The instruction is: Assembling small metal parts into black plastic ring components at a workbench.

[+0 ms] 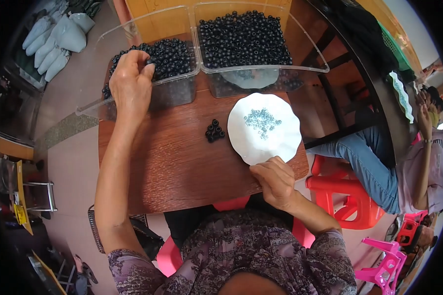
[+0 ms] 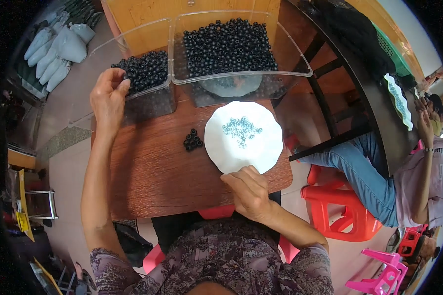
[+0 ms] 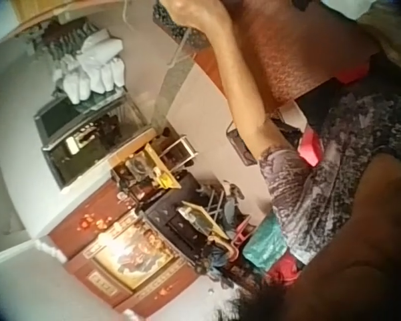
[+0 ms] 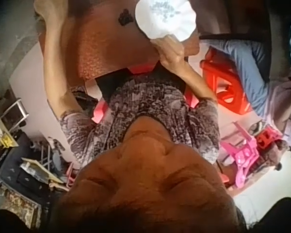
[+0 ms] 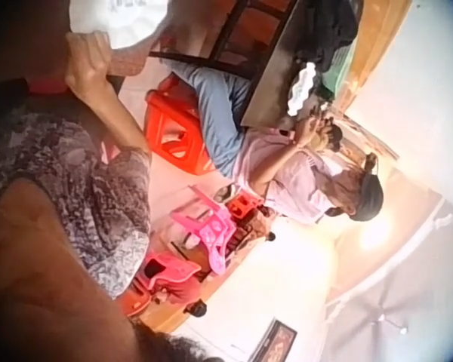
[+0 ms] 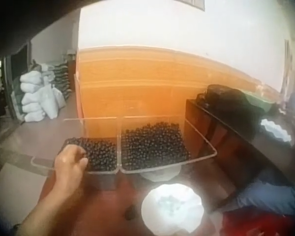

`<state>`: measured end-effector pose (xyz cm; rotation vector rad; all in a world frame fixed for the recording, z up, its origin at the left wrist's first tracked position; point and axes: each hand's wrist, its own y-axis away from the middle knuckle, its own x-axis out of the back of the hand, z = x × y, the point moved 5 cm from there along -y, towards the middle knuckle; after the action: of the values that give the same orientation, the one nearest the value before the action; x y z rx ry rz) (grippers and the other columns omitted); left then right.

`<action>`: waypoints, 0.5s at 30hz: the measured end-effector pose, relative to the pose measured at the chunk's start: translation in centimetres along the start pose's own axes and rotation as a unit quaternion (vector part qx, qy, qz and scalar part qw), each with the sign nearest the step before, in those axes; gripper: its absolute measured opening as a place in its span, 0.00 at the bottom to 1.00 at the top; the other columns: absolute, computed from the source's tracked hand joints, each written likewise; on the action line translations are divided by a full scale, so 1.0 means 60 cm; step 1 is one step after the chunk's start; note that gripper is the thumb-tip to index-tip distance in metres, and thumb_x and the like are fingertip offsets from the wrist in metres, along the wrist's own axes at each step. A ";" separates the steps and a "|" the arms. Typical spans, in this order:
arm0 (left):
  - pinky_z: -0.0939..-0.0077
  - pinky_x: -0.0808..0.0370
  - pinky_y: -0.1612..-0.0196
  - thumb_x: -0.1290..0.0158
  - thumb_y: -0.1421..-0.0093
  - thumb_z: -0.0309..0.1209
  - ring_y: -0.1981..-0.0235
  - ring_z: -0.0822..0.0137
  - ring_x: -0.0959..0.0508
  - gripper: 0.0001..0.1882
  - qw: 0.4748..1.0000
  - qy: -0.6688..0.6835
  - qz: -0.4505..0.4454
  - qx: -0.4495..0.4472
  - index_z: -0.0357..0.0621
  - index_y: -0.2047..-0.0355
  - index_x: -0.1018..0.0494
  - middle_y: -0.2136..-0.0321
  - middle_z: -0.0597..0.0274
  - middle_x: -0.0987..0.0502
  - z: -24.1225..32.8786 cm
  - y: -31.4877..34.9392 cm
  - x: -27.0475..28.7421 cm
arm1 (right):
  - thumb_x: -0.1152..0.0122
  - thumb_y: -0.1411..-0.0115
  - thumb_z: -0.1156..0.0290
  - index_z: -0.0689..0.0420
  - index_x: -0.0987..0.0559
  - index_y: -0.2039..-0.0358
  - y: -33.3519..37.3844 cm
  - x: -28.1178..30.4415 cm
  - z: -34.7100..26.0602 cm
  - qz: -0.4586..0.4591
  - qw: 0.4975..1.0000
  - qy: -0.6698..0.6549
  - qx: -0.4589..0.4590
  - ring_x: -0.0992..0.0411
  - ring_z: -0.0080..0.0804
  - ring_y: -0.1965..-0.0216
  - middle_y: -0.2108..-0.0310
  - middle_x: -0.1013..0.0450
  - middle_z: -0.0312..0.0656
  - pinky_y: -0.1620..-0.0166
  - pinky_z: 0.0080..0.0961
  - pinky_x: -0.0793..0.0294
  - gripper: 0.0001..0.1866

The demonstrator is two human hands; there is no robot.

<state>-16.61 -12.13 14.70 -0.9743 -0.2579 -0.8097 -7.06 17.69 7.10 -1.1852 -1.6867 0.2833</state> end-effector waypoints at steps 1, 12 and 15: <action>0.68 0.30 0.62 0.44 0.53 0.22 0.66 0.57 0.26 0.11 0.997 -0.059 0.019 -0.035 0.39 0.67 0.27 0.69 0.55 0.27 0.000 -0.004 0.003 | 0.39 0.61 0.89 0.68 0.24 0.70 0.000 0.002 0.002 -0.001 1.000 0.003 0.001 0.31 0.37 0.79 0.77 0.28 0.46 0.75 0.27 0.35 0.14; 0.67 0.30 0.68 0.44 0.51 0.27 0.71 0.56 0.25 0.05 0.975 0.005 -0.204 -0.091 0.38 0.76 0.26 0.75 0.53 0.24 0.042 0.164 -0.137 | 0.40 0.62 0.89 0.66 0.24 0.68 0.005 0.002 0.021 -0.011 1.000 -0.015 -0.021 0.32 0.38 0.79 0.77 0.28 0.45 0.74 0.28 0.34 0.16; 0.60 0.32 0.67 0.42 0.52 0.33 0.72 0.52 0.25 0.10 0.960 -0.072 -0.261 -0.070 0.37 0.80 0.26 0.76 0.51 0.24 0.043 0.165 -0.174 | 0.40 0.63 0.89 0.66 0.24 0.68 0.006 0.003 0.023 -0.012 1.000 -0.011 -0.020 0.32 0.37 0.78 0.76 0.28 0.44 0.74 0.28 0.34 0.17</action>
<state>-16.35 -1.88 4.28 -1.1178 -0.6063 -1.2515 -8.01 18.48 6.32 -1.1953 -1.7311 0.2500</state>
